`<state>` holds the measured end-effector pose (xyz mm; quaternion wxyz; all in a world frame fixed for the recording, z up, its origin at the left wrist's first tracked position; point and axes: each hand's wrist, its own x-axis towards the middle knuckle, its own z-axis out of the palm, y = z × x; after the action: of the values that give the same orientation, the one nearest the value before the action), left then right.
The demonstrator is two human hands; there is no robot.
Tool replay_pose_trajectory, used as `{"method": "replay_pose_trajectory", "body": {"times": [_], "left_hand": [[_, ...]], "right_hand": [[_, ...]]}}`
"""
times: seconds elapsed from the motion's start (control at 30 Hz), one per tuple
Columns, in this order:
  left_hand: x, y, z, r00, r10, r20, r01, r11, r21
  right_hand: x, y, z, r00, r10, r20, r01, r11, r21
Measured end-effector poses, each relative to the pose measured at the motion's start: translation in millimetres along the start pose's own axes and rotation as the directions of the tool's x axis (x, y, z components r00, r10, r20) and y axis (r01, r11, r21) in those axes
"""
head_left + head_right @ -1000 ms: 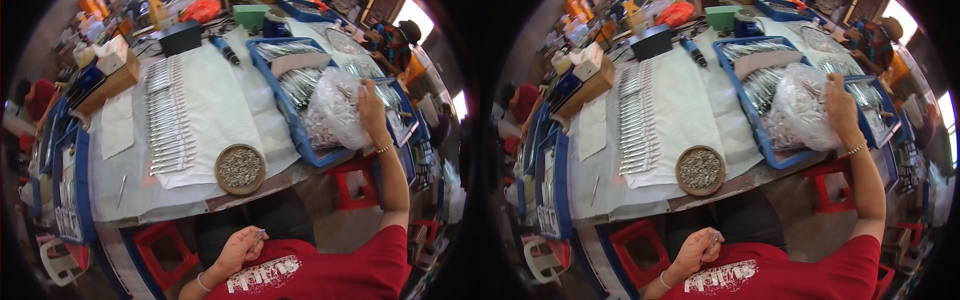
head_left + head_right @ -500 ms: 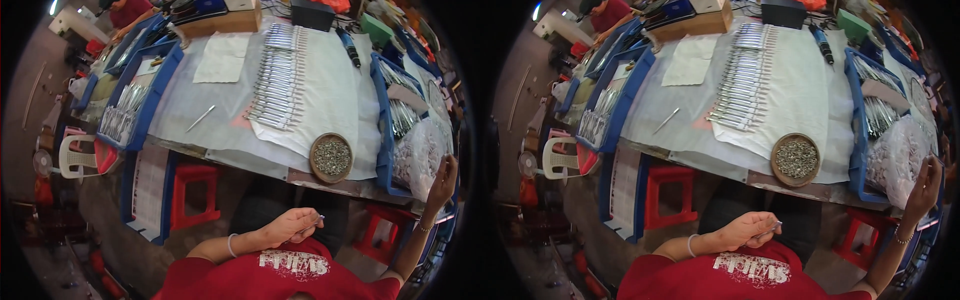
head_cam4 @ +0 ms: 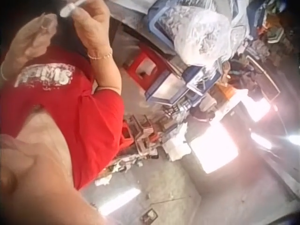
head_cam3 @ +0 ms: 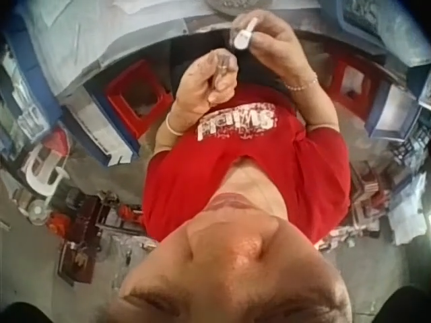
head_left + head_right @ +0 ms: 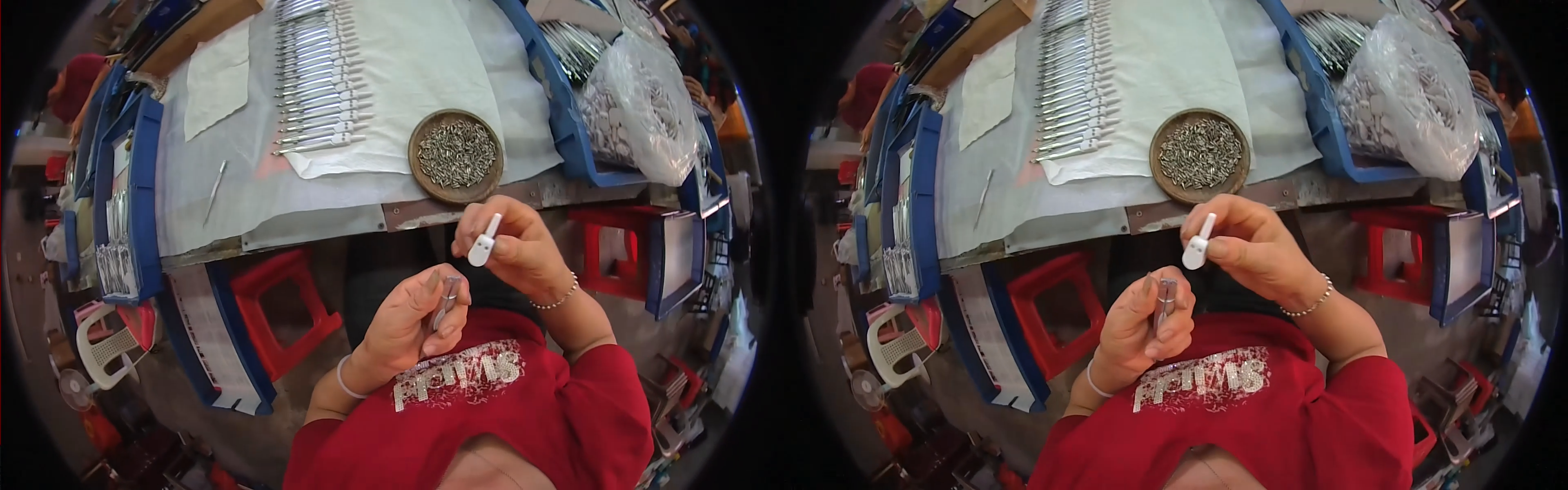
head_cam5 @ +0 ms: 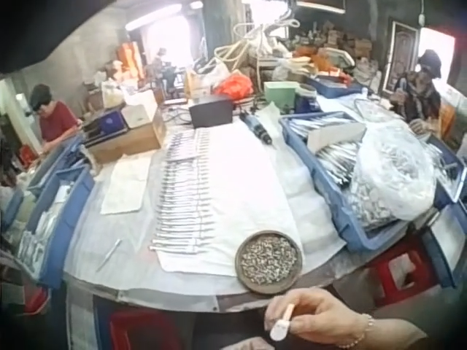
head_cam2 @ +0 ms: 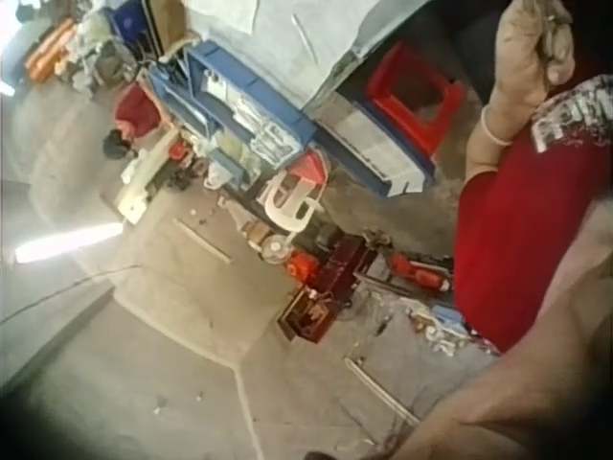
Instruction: Assembling small metal parts into plastic housings at a factory workbench.
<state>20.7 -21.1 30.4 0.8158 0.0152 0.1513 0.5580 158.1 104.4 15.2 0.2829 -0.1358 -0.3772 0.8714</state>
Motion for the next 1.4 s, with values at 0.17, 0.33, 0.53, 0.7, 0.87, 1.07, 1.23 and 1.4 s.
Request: {"method": "replay_pose_trajectory", "body": {"times": [0.17, 0.33, 0.53, 0.7, 0.87, 1.07, 1.23, 1.4], "left_hand": [[-1.7, -0.7, -4.9, 0.999, -0.04, 0.029, 0.043, 0.993, -0.106], [-2.5, -3.4, -6.3, 0.997, -0.073, 0.009, 0.074, 0.987, -0.145], [-7.4, -3.0, -3.2, 0.991, -0.132, -0.008, 0.129, 0.974, -0.185], [-13.6, -7.6, -5.0, 0.993, -0.115, -0.005, 0.111, 0.968, -0.223], [-9.4, -6.2, -8.1, 0.995, -0.087, -0.04, 0.076, 0.972, -0.223], [-6.7, -11.4, -9.5, 0.992, -0.102, -0.078, 0.094, 0.99, -0.109], [-7.3, -18.7, -7.7, 0.991, -0.075, -0.109, 0.064, 0.993, -0.096], [-2.2, -17.4, -16.0, 0.99, -0.07, -0.119, 0.039, 0.968, -0.249]], "right_hand": [[3.3, 14.2, 7.9, 0.998, 0.064, -0.004, -0.064, 0.997, 0.053], [2.4, 20.4, 8.7, 0.996, 0.088, 0.001, -0.088, 0.993, 0.077], [0.5, 25.2, 11.5, 0.993, 0.086, 0.085, -0.086, 0.996, -0.008], [1.3, 23.1, 9.8, 0.986, 0.058, 0.157, -0.043, 0.994, -0.099], [11.7, 11.2, 13.0, 0.992, 0.024, 0.126, -0.013, 0.996, -0.091], [22.4, -14.2, 33.6, 0.992, 0.073, 0.104, -0.099, 0.956, 0.277], [26.7, -10.5, 56.1, 0.955, 0.274, -0.11, -0.259, 0.957, 0.134], [34.2, -1.7, 52.8, 0.935, 0.296, -0.194, -0.262, 0.947, 0.186]]}}
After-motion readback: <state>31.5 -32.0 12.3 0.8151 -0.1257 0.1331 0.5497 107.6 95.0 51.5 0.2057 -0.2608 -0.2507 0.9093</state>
